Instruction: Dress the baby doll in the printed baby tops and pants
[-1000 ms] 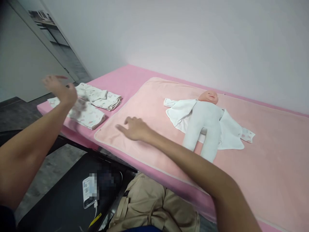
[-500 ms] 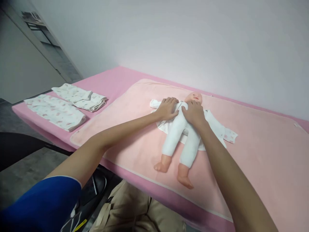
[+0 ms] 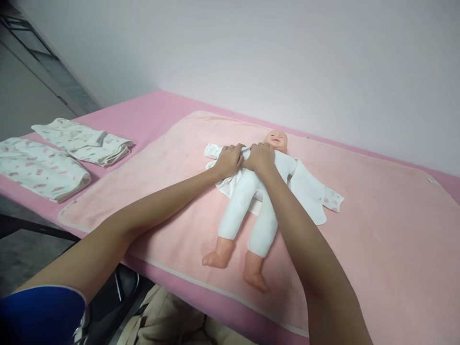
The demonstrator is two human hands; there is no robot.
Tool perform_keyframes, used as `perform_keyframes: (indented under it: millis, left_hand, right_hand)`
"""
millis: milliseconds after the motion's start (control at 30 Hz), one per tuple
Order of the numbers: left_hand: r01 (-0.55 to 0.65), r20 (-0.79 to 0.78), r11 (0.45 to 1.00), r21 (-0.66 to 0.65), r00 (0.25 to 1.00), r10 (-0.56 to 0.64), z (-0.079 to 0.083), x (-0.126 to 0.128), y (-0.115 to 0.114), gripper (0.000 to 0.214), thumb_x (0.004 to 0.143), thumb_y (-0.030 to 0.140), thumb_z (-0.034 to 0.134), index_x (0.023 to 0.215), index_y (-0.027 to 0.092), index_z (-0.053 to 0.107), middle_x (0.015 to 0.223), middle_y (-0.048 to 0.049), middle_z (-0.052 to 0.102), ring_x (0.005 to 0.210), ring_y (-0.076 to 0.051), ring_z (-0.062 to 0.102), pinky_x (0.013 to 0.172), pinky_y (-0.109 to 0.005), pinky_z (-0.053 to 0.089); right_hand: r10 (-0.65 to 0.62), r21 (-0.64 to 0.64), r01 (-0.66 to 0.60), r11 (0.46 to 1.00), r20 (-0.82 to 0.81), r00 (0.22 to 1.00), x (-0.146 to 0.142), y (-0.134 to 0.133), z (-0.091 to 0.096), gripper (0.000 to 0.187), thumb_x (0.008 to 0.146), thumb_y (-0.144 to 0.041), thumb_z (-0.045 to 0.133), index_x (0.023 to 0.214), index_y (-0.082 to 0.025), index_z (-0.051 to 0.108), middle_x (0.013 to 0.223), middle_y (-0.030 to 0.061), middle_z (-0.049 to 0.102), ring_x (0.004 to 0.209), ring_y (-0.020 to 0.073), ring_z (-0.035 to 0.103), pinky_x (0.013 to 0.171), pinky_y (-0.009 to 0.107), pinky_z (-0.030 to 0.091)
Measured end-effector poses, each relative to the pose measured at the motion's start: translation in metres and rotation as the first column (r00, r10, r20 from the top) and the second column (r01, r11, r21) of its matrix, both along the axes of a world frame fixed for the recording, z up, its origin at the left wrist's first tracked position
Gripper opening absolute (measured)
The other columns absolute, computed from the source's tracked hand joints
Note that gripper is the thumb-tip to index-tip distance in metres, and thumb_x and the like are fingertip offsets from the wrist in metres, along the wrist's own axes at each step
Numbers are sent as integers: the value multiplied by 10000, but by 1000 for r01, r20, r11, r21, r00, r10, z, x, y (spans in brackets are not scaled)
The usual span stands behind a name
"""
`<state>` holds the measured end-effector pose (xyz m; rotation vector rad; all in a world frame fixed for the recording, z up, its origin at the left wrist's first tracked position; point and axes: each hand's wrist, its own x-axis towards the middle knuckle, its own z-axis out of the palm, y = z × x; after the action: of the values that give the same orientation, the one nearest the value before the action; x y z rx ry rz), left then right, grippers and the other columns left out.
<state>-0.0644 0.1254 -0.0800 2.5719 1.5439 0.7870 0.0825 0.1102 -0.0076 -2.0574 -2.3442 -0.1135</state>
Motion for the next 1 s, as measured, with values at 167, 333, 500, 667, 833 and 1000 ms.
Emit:
perform_keyframes:
  millis: [167, 333, 500, 667, 833, 1000]
  left_hand:
    - [7, 116, 1000, 4, 993, -8, -1, -4, 4, 412, 1063, 211, 353, 1406, 147, 571, 1187, -166, 747, 1166, -352, 678, 1088, -506, 476]
    - [-20, 333, 996, -89, 942, 48, -7, -10, 14, 339, 1079, 236, 346, 1335, 240, 569, 1158, -136, 762, 1141, -338, 719, 1032, -497, 536]
    - [18, 471, 987, -159, 880, 60, -13, -11, 22, 349, 1075, 224, 328, 1344, 273, 546, 1256, -104, 760, 1184, -291, 733, 1049, -474, 553]
    - [38, 415, 993, -114, 910, 13, -12, -8, 20, 423, 1040, 298, 475, 1459, 250, 518, 1288, -118, 751, 1229, -321, 709, 1126, -521, 522]
    - [301, 482, 953, -27, 839, -251, -6, -9, 11, 559, 1054, 526, 608, 1508, 209, 535, 1506, -166, 671, 1446, -316, 627, 1225, -465, 496]
    - [311, 643, 950, -29, 734, -221, -2, -12, 11, 465, 1186, 469, 323, 1605, 281, 389, 1583, -138, 619, 1418, -196, 659, 1125, -360, 570]
  right_hand:
    - [15, 215, 23, 976, -175, 985, 13, 0, -13, 517, 777, -435, 767, 1166, -98, 721, 1198, 234, 760, 1145, 396, 670, 1052, 491, 495]
    - [36, 322, 165, 932, -538, 842, 66, -15, -7, 349, 708, -428, 762, 968, -239, 625, 1087, 112, 763, 1010, 316, 670, 956, 463, 549]
    - [-13, 261, 307, 915, -742, 670, 115, -32, 0, 332, 752, -432, 733, 999, -261, 595, 1117, 88, 744, 1017, 300, 677, 908, 460, 576]
    - [13, 269, 277, 923, -739, 674, 108, -32, 1, 382, 717, -406, 763, 1019, -247, 590, 1101, 62, 728, 1025, 281, 662, 948, 437, 553]
    - [28, 221, 132, 966, -598, 801, 61, -19, 2, 408, 684, -351, 786, 1037, -201, 647, 1181, 115, 758, 1112, 312, 655, 1030, 448, 522]
    - [65, 218, 81, 973, -590, 805, 55, -30, 2, 474, 778, -372, 793, 1207, -185, 727, 1367, 155, 761, 1281, 350, 658, 1154, 496, 491]
